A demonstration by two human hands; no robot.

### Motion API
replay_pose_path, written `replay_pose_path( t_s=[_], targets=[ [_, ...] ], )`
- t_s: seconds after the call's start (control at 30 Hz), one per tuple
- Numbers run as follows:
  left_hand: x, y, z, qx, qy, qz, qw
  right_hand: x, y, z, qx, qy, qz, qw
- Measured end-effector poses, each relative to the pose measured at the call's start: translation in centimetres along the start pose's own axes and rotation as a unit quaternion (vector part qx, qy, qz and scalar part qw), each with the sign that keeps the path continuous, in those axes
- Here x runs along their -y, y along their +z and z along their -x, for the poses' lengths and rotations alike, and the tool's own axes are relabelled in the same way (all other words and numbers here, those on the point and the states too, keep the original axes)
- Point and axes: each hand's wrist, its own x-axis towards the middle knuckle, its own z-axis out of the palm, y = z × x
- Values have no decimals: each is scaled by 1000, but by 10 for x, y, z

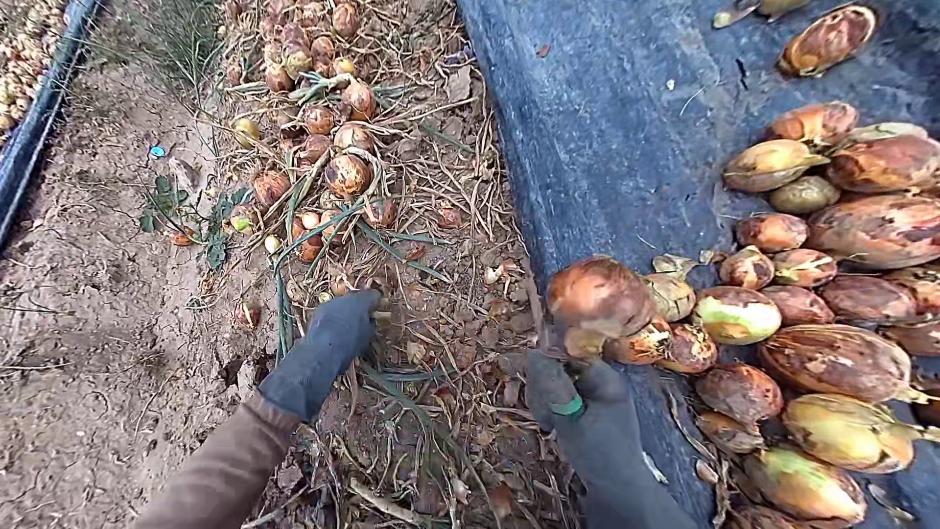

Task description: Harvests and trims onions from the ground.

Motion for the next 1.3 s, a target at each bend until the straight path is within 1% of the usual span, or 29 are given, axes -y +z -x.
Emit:
replay_pose_path(
  t_s=[0.07,0.13,0.23,0.3,0.37,0.4,0.47,0.53,0.57,0.6,0.63,0.67,0.7,0.73,0.77,0.8,0.83,0.87,0.9,0.93,0.97,1.0,1.03,1.1,1.13,1.2,1.27,1.3],
  targets=[
    [21,13,-46,-14,-37,-36,999,-4,-2,-4,10,-12,-16,1000],
    [33,14,-68,-18,-72,-86,993,-12,1,-3,27,-3,-25,999],
    [33,-4,-69,-1,-113,-131,985,-28,9,15,59,99,-25,993],
    [36,-26,-72,52,-131,-130,981,-38,13,28,79,164,-20,983],
    [58,-38,-84,88,-87,-90,988,-46,16,36,98,196,2,976],
    [71,-38,-90,88,-60,-61,992,-48,18,38,103,209,7,972],
    [84,-27,-82,69,-40,14,997,-50,20,39,102,234,13,967],
    [74,-8,-52,37,4,143,989,-51,23,35,92,262,-26,960],
    [59,5,-27,49,16,195,980,-50,24,35,96,284,-55,952],
    [45,19,0,82,22,230,970,-48,25,34,108,308,-78,942],
    [35,29,24,140,39,249,957,-45,26,32,125,327,-89,932],
    [31,34,43,230,82,259,935,-43,27,29,145,336,-83,927],
    [32,37,57,335,155,276,888,-43,27,25,171,329,-57,927],
    [36,37,67,423,228,299,824,-43,24,21,192,311,-22,931],
    [43,35,72,460,266,330,780,-42,21,14,209,291,37,933],
    [49,25,75,428,247,356,793,-37,20,2,224,262,123,930],
    [54,12,73,334,182,371,847,-30,20,-15,243,224,217,919],
    [59,4,64,208,103,360,904,-21,24,-35,257,184,289,904],
    [65,2,47,79,20,316,945,-11,33,-58,271,138,359,882],
    [70,0,27,-17,-55,277,959,-3,46,-83,279,87,431,854],
    [74,-2,6,-77,-107,255,958,6,64,-106,279,45,490,825],
    [75,-2,-14,-103,-135,233,958,13,84,-128,276,18,547,790],
    [75,1,-29,-105,-146,213,961,19,105,-145,272,-4,596,756],
    [69,6,-50,-74,-148,200,966,22,146,-167,266,-49,669,693],
    [67,8,-58,-62,-153,207,964,21,163,-173,270,-68,689,669],
    [73,17,-66,-67,-134,254,955,15,191,-177,278,-91,712,638],
    [84,33,-67,-97,-109,314,938,14,214,-168,275,-88,723,627],
    [85,38,-66,-116,-110,325,932,19,222,-160,277,-90,732,616]
  ],
)
